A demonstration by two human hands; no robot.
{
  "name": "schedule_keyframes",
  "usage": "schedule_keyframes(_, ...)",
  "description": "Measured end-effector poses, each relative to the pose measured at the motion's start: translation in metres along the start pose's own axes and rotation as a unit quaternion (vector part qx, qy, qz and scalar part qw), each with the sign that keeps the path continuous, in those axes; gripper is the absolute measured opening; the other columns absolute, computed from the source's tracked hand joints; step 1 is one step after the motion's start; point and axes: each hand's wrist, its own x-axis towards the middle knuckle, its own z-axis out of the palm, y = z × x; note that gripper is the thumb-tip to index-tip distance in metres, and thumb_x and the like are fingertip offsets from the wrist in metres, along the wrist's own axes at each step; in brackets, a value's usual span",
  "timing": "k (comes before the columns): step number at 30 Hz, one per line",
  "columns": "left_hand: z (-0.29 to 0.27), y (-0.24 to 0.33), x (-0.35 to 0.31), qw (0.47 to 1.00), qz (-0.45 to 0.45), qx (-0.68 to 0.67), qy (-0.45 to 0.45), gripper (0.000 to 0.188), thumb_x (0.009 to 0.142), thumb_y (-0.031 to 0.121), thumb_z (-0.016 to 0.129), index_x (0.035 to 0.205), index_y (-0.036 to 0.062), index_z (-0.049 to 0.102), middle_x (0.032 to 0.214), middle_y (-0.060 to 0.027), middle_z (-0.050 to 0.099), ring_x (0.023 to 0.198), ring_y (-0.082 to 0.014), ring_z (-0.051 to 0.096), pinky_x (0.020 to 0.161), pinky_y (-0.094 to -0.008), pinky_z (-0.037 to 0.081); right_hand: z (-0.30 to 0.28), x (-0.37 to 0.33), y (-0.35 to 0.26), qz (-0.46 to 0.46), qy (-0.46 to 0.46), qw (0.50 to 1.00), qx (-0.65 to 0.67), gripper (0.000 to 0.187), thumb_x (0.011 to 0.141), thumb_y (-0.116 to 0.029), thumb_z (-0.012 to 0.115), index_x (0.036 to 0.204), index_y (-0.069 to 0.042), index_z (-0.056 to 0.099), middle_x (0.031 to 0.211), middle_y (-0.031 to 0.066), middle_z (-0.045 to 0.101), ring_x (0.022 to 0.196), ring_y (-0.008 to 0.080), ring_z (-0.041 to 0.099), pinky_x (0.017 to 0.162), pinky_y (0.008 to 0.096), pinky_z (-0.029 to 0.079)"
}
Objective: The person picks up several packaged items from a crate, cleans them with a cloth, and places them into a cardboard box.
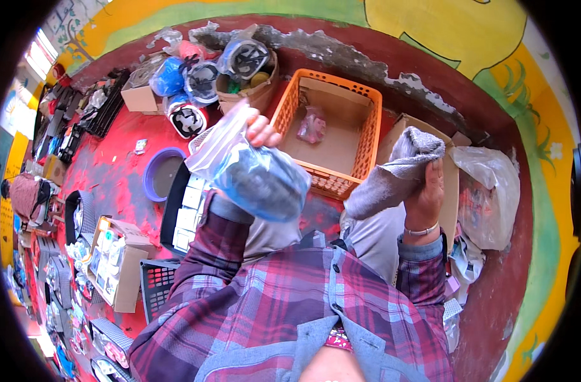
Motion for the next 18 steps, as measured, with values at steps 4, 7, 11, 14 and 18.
schedule_keyframes(4, -0.003, -0.037, -0.001, 0.998, -0.033, -0.035, 0.049, 0.012, 0.092, 0.020, 0.053, 0.089, 0.0076, 0.051, 0.077, -0.0024, 0.050, 0.073, -0.0157, 0.046, 0.063, -0.0263, 0.038, 0.031, -0.018, 0.015, -0.033, -0.118, 0.990, -0.069, 0.033, 0.092, -0.008, 0.048, 0.125, -0.001, 0.050, 0.120, 0.0096, 0.056, 0.112, 0.0235, 0.054, 0.096, 0.0375, 0.042)
schedule_keyframes(7, 0.022, -0.067, -0.003, 0.982, -0.038, -0.046, 0.179, 0.017, 0.093, 0.022, 0.051, 0.090, 0.0057, 0.053, 0.092, -0.0075, 0.055, 0.092, -0.0193, 0.051, 0.085, -0.0315, 0.042, 0.081, -0.023, 0.020, -0.078, -0.322, 0.880, -0.340, 0.036, 0.076, -0.007, 0.061, 0.111, 0.000, 0.059, 0.121, 0.0163, 0.054, 0.119, 0.0311, 0.048, 0.104, 0.0426, 0.031)
schedule_keyframes(11, -0.021, -0.078, -0.020, 0.985, -0.070, 0.157, 0.000, 0.041, 0.096, 0.039, 0.039, 0.117, 0.0053, 0.049, 0.135, -0.0125, 0.042, 0.129, -0.0240, 0.038, 0.108, -0.0396, 0.028, 0.110, -0.039, 0.051, -0.199, -0.410, 0.660, -0.597, 0.042, 0.079, -0.029, 0.062, 0.115, -0.007, 0.059, 0.126, 0.0152, 0.051, 0.124, 0.0312, 0.043, 0.110, 0.0458, 0.023)
schedule_keyframes(14, -0.023, -0.085, -0.018, 0.900, -0.236, 0.229, 0.285, 0.036, 0.098, 0.034, 0.041, 0.107, 0.0012, 0.052, 0.115, -0.0103, 0.054, 0.111, -0.0193, 0.052, 0.093, -0.0301, 0.045, 0.108, -0.027, 0.052, -0.167, -0.402, 0.677, -0.594, 0.041, 0.085, -0.030, 0.055, 0.119, -0.008, 0.055, 0.130, 0.0164, 0.047, 0.127, 0.0312, 0.040, 0.110, 0.0450, 0.022)
schedule_keyframes(18, 0.004, -0.093, -0.020, 0.927, -0.201, 0.247, 0.199, 0.043, 0.095, 0.037, 0.041, 0.117, 0.0007, 0.049, 0.117, -0.0109, 0.054, 0.108, -0.0212, 0.054, 0.094, -0.0358, 0.043, 0.102, -0.015, 0.059, -0.173, -0.385, 0.695, -0.582, 0.033, 0.088, -0.024, 0.048, 0.114, -0.006, 0.057, 0.129, 0.0172, 0.048, 0.126, 0.0307, 0.041, 0.110, 0.0454, 0.018)
